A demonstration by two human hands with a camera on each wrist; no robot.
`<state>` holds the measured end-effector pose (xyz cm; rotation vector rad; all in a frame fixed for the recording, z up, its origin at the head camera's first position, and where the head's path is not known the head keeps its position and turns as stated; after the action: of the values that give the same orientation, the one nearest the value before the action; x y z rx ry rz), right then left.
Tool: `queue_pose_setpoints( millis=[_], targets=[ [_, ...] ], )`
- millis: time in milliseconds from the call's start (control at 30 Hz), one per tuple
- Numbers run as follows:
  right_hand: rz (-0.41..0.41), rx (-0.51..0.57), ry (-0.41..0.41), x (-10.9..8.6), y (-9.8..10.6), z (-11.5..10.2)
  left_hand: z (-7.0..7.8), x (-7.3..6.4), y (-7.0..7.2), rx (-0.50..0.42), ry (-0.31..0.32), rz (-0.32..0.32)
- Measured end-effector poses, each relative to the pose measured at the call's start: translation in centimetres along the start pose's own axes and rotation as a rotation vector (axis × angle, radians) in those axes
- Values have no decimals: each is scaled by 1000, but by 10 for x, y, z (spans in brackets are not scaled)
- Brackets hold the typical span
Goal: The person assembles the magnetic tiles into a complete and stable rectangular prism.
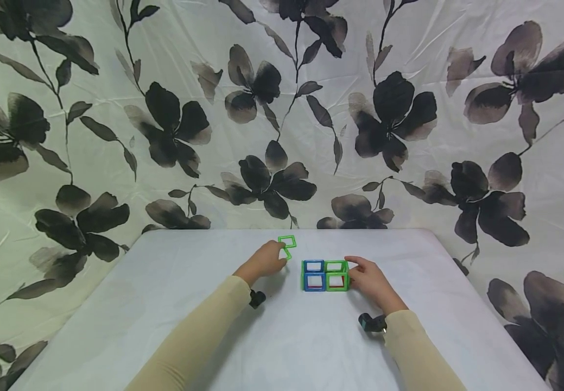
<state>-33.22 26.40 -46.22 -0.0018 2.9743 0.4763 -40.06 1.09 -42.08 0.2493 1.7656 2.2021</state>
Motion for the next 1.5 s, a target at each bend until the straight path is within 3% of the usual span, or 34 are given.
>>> queue_pose_setpoints(
  millis=[200, 700, 1000, 1500],
  targets=[
    [-6, 9, -1, 1, 1, 1, 12, -2, 8, 24, -42, 30],
    [-7, 21, -10, -1, 2, 4, 35, -5, 14, 34, -81, 100],
    [11, 18, -15, -3, 1, 3, 52, -9, 11, -5, -110, 79],
    [15, 4, -3, -3, 0, 6, 73, -9, -5, -31, -134, 29]
  ],
)
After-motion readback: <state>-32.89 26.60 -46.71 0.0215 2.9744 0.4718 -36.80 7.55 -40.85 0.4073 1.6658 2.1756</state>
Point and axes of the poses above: each hand's wrist, its own x-axis towards the middle knuckle, its own y-axis out of the back of the hand, z = x × y, the point moved 5 cm from there along x, towards the middle knuckle, and after that the axes turned 9 degrees about x, right-handed, at the moved point
